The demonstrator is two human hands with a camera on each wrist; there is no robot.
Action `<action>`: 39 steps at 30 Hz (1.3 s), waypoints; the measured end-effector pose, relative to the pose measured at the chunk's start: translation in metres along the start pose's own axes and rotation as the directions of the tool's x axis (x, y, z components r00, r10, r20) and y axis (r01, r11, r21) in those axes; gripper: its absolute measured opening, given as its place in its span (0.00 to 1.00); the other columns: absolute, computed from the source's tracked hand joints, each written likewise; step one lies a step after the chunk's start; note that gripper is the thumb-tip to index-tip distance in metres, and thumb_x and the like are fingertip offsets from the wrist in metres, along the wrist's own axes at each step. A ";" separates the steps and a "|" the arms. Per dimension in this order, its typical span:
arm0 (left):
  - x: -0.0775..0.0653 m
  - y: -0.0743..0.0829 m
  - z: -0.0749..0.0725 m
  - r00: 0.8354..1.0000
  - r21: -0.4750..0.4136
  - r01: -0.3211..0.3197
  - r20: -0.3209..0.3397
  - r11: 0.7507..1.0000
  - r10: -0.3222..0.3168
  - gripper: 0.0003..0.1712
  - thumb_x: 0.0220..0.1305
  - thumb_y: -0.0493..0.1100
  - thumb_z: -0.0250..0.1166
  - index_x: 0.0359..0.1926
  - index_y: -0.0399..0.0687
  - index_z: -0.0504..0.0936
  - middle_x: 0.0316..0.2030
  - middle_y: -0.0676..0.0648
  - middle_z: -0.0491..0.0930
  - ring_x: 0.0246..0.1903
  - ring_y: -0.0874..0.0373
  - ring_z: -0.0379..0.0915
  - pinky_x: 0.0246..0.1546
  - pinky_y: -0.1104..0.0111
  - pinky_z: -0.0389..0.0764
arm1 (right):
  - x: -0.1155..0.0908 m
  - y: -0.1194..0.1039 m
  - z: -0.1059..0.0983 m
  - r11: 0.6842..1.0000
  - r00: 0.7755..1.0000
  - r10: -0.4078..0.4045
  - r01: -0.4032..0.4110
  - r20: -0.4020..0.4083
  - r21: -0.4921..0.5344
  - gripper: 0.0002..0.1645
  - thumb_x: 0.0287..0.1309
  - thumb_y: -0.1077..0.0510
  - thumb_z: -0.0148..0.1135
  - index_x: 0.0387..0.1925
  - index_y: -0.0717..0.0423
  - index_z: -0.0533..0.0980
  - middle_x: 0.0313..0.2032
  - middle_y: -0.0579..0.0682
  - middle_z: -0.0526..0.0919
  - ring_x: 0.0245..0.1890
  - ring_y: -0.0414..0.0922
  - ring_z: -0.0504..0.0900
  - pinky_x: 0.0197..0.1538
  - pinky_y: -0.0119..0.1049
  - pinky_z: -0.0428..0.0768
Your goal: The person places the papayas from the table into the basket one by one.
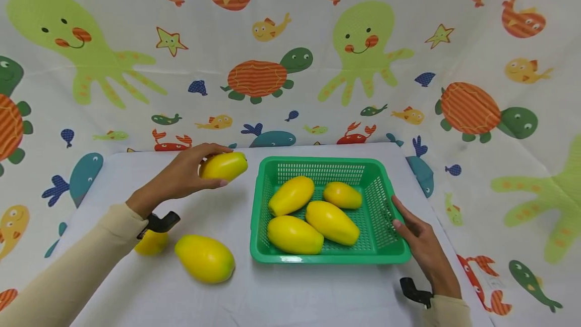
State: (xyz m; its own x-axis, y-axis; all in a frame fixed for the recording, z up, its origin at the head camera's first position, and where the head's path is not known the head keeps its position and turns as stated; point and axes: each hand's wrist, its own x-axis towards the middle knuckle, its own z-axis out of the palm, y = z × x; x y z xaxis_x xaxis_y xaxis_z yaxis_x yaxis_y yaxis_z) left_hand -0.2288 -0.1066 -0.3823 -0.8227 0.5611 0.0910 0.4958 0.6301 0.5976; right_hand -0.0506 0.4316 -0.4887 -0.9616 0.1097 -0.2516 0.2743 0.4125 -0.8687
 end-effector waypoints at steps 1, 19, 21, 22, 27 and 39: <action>0.001 0.004 0.002 1.000 -0.001 -0.012 0.001 1.000 0.012 0.41 0.61 0.51 0.80 0.73 0.54 0.74 0.67 0.45 0.78 0.56 0.48 0.75 0.60 0.49 0.82 | 0.000 0.000 0.000 1.000 1.000 0.000 0.000 -0.001 -0.006 0.39 0.82 0.41 0.51 0.84 0.25 0.47 0.86 0.39 0.43 0.85 0.67 0.44 0.79 0.66 0.61; 0.016 0.053 0.040 0.985 -0.049 -0.166 0.029 0.985 0.168 0.38 0.61 0.53 0.80 0.70 0.56 0.77 0.63 0.50 0.81 0.55 0.52 0.76 0.59 0.55 0.83 | 0.001 0.002 -0.002 0.999 0.999 -0.050 0.050 -0.004 -0.005 0.38 0.82 0.42 0.51 0.84 0.27 0.49 0.85 0.38 0.45 0.86 0.63 0.44 0.58 0.13 0.68; 0.018 0.057 0.044 0.983 -0.059 -0.177 0.035 0.982 0.179 0.38 0.61 0.53 0.80 0.70 0.56 0.77 0.61 0.50 0.81 0.55 0.53 0.76 0.59 0.56 0.82 | 0.001 0.002 -0.002 0.999 0.999 -0.047 0.047 0.000 -0.002 0.38 0.82 0.42 0.51 0.84 0.27 0.49 0.85 0.38 0.45 0.86 0.62 0.43 0.66 0.19 0.69; 0.019 0.059 0.047 0.982 -0.066 -0.183 0.038 0.981 0.186 0.38 0.61 0.54 0.80 0.70 0.56 0.77 0.61 0.51 0.81 0.54 0.53 0.76 0.59 0.56 0.82 | 0.001 0.002 -0.002 0.999 0.999 -0.046 0.046 0.001 -0.002 0.38 0.82 0.42 0.51 0.84 0.27 0.49 0.85 0.38 0.45 0.86 0.62 0.43 0.72 0.26 0.68; 0.025 0.069 0.058 0.972 -0.079 -0.226 0.050 0.971 0.230 0.38 0.61 0.53 0.79 0.70 0.55 0.77 0.61 0.50 0.81 0.55 0.53 0.76 0.59 0.55 0.82 | 0.002 0.003 -0.001 0.997 0.999 -0.052 0.052 0.000 0.049 0.38 0.82 0.43 0.51 0.84 0.29 0.49 0.85 0.39 0.45 0.86 0.63 0.41 0.78 0.75 0.53; 0.045 0.089 0.079 0.952 -0.103 -0.270 0.122 0.957 0.282 0.40 0.60 0.53 0.80 0.71 0.53 0.77 0.68 0.50 0.79 0.66 0.51 0.73 0.71 0.51 0.76 | 0.001 0.003 -0.002 0.995 0.995 -0.094 0.095 -0.009 0.021 0.38 0.82 0.43 0.51 0.84 0.30 0.50 0.86 0.43 0.46 0.84 0.68 0.45 0.55 0.10 0.67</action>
State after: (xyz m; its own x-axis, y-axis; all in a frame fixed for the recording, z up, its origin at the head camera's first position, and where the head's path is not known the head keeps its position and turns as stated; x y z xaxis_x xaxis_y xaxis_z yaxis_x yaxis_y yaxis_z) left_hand -0.2000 0.0175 -0.3875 -0.6097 0.7767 0.1580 0.6683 0.3965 0.6294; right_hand -0.0504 0.4342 -0.4906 -0.9832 0.0780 -0.1648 0.1823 0.4016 -0.8975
